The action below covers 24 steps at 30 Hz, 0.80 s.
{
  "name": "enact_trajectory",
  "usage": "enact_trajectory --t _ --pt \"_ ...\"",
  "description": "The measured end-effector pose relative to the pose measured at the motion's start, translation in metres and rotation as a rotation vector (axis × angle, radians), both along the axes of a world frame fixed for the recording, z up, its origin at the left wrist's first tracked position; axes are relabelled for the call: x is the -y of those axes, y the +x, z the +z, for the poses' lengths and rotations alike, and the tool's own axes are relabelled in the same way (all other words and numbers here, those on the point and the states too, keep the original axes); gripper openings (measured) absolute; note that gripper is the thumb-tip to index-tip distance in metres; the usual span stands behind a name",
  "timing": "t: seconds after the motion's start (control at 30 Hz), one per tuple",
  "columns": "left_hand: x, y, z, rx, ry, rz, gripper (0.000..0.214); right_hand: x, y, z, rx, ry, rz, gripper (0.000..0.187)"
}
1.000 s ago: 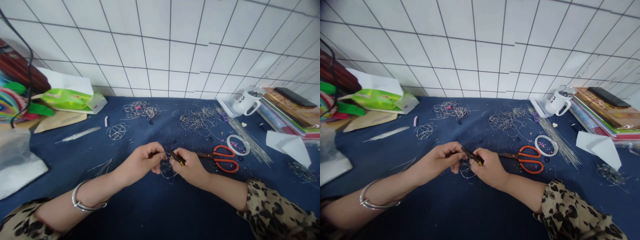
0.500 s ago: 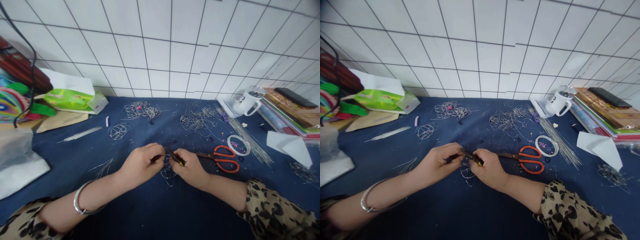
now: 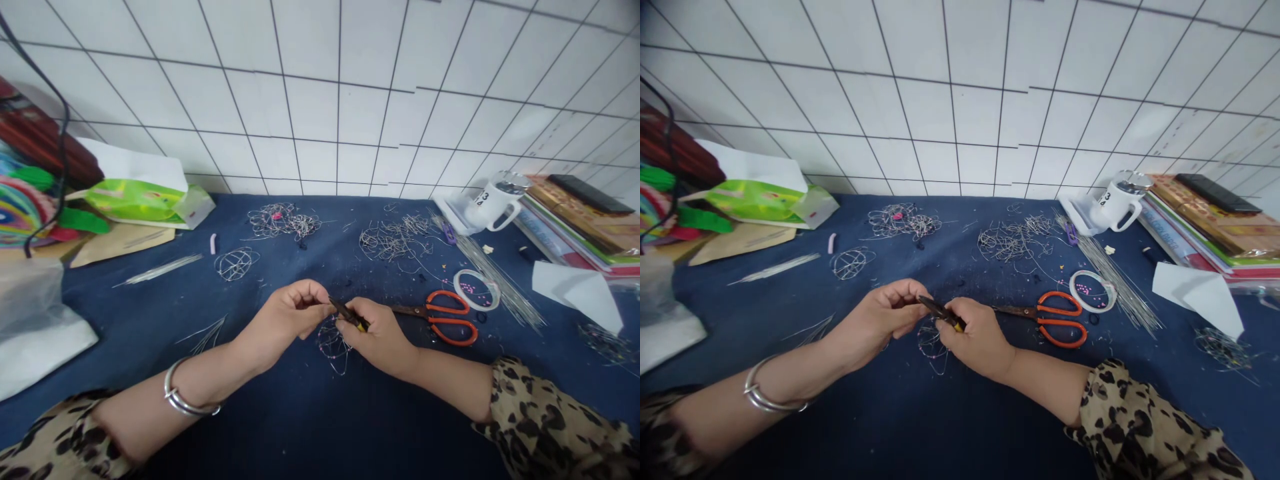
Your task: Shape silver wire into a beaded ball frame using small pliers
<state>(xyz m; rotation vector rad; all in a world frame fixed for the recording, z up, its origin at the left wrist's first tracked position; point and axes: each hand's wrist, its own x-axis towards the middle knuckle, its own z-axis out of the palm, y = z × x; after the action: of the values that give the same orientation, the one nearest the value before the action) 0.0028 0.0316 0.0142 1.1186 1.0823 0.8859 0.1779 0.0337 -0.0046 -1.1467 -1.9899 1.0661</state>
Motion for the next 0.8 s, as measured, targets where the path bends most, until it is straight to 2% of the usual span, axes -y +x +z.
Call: enact_trajectory --t 0.13,0.23,0.4,0.5,0.6,0.7,0.8 --pt "-0.001 -0.001 -0.005 0.087 -0.007 -0.034 0.013 0.000 0.000 0.000 0.008 -0.003 -0.002 0.007" --pt "-0.001 -0.002 -0.005 0.062 0.046 -0.054 0.013 0.000 -0.001 0.000 0.010 -0.006 -0.011 0.007" --pt "0.000 -0.003 -0.001 -0.118 0.129 -0.079 0.010 0.000 -0.002 0.001 0.007 -0.017 -0.010 0.007" --pt "0.000 -0.005 0.000 -0.226 0.193 -0.040 0.005 0.000 -0.002 0.002 0.011 -0.016 -0.015 0.006" --pt "0.000 -0.007 0.000 -0.367 0.321 -0.013 0.004 0.000 -0.001 0.002 0.024 -0.015 -0.023 0.007" --pt "0.002 -0.009 0.001 -0.544 0.500 -0.038 0.008 0.000 -0.001 0.001 0.033 -0.007 -0.014 0.008" --pt "0.002 -0.010 0.005 -0.656 0.613 -0.080 0.013 0.000 -0.002 0.000 0.042 0.013 -0.005 0.007"
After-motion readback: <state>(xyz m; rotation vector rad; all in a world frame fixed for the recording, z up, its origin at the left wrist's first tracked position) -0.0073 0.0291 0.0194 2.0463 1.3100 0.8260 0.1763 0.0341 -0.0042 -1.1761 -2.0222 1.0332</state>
